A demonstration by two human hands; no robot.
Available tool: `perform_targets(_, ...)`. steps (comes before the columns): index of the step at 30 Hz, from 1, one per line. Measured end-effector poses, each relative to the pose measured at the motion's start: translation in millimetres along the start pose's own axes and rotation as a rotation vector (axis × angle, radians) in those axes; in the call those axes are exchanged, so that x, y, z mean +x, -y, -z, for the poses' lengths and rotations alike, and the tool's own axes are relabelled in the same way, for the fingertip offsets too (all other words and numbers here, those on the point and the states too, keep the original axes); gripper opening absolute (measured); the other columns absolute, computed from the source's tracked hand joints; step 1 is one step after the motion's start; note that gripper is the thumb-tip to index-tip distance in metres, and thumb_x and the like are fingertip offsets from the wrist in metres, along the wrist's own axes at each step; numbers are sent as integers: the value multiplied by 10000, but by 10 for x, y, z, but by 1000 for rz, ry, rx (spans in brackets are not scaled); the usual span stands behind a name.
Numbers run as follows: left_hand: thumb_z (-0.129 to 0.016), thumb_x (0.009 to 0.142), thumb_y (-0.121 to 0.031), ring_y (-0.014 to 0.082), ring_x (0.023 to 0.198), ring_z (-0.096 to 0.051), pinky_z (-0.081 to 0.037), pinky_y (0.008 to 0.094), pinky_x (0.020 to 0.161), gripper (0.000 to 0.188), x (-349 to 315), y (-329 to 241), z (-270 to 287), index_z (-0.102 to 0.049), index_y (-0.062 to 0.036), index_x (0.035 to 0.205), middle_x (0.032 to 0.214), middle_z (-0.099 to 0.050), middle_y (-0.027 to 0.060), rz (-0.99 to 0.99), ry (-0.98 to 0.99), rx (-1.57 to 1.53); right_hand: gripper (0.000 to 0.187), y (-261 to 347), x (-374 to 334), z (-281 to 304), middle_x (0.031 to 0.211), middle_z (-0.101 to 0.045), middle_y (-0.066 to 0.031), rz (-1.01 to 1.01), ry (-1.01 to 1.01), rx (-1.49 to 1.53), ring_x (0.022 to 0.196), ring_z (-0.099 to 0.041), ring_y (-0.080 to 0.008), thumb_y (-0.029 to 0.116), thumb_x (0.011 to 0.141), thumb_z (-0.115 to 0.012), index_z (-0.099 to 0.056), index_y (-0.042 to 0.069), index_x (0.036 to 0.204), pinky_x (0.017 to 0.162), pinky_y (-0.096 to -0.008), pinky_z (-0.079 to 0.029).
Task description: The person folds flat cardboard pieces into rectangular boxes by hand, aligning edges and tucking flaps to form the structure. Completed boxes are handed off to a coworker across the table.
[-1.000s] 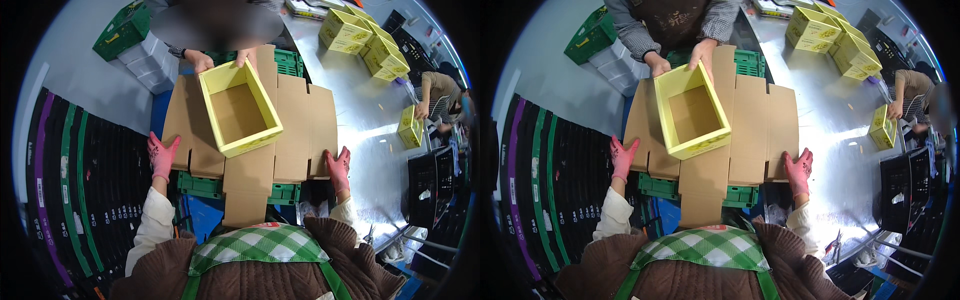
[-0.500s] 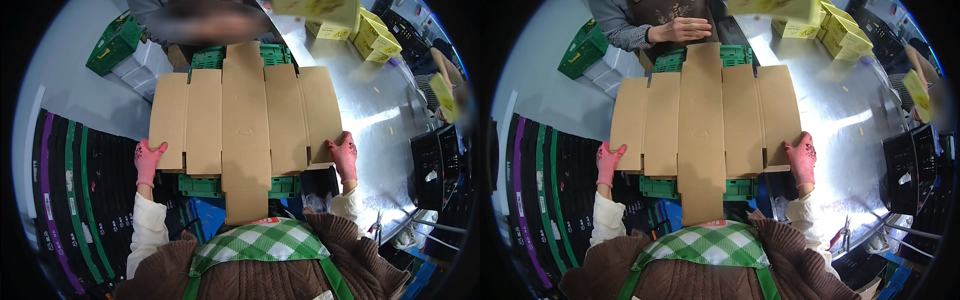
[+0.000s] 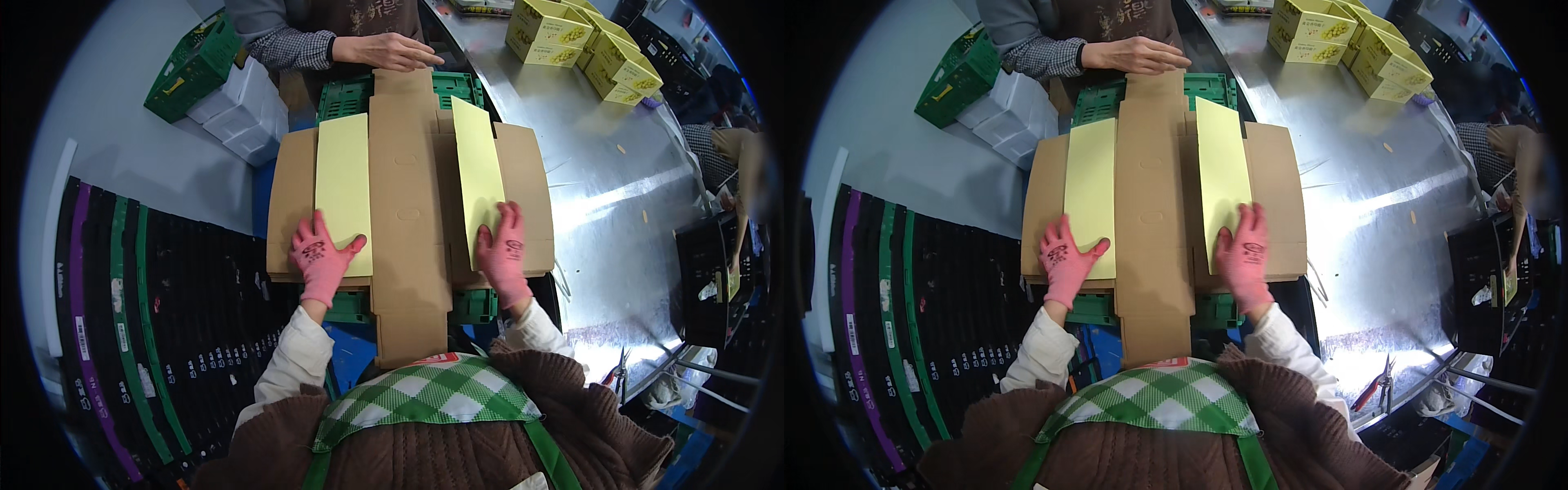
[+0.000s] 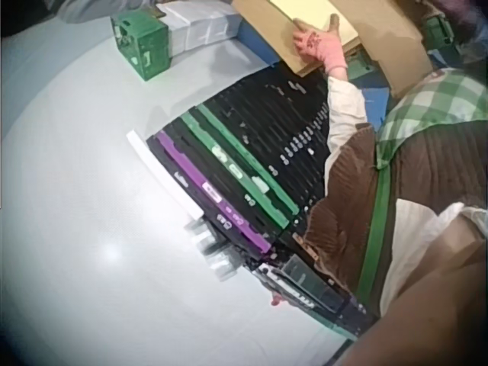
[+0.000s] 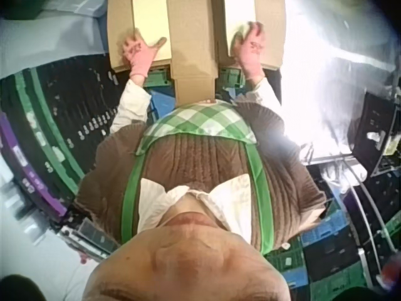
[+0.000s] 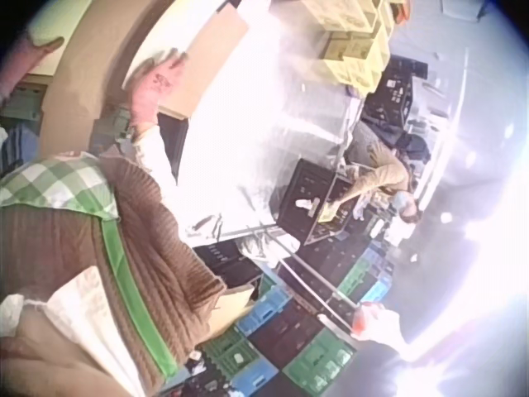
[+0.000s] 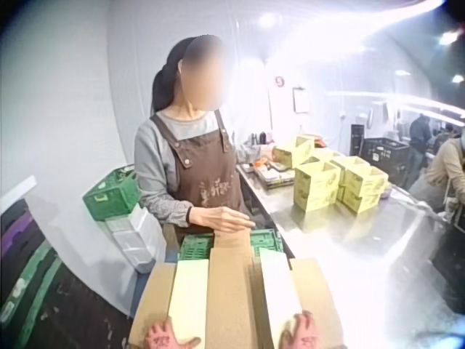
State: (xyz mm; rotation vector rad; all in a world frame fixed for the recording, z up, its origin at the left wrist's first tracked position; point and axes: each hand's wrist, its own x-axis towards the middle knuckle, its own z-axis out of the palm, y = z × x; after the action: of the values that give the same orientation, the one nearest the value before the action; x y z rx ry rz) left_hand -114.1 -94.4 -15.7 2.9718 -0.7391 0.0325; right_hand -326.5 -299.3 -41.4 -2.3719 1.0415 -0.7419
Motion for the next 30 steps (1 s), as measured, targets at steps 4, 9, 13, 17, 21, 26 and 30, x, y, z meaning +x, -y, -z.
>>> perform_targets(4,-800,586,-601,376,1227,-407,-376,455,1014,1077,110,178,-41,-338,-49,1387,1330,-412,233,180,190,-267,941,-12,24,278,1319,-431,-307,-421,292,149,1206,-461,-427,496,798,-700,-263,-76,1405,1014,-449,-392)
perform_targets(9,-823,714,-280,250,999,-618,-533,376,812,720,440,329,-86,-470,-9,1280,1087,-625,145,203,366,-954,700,-74,193,189,1135,-595,-212,-483,285,330,1018,-605,-284,364,796,-733,-424,-31,1284,876,-402,-486)
perform_targets(13,-804,740,-208,277,896,-662,-543,358,772,674,515,304,35,-428,31,1246,1024,-654,136,94,353,-1151,520,81,400,146,957,-652,-175,-368,317,146,847,-653,-288,304,789,-729,-498,6,1147,725,-400,-505)
perform_targets(17,-720,757,-195,331,910,-648,-536,394,751,907,203,-401,753,-182,-122,1484,1398,-388,245,-191,82,-160,504,465,573,203,1095,-587,-228,-141,359,-4,920,-624,-405,217,794,-664,-444,37,1210,784,-455,-511)
perform_targets(21,-686,758,-244,320,938,-616,-509,410,819,643,23,-725,676,-454,-167,1352,1465,-316,166,-506,131,-60,490,955,352,16,1318,-430,-224,202,61,143,901,-622,-417,111,792,-608,-423,86,1245,763,-456,-533)
perform_targets(26,-816,638,-278,408,1184,-429,-402,414,1021,632,139,13,786,-569,-148,1205,1457,-285,136,-1012,508,-404,303,734,369,301,1440,-353,-208,364,395,446,889,-653,-379,118,858,-593,-590,86,1160,753,-414,-525)
perform_targets(30,-824,606,-175,393,1302,-338,-370,412,1073,811,94,115,976,-481,-176,1341,1521,-166,159,-1151,662,-376,404,514,621,663,1477,-332,-150,656,825,318,1031,-604,-344,101,813,-629,-561,107,1211,848,-410,-497)
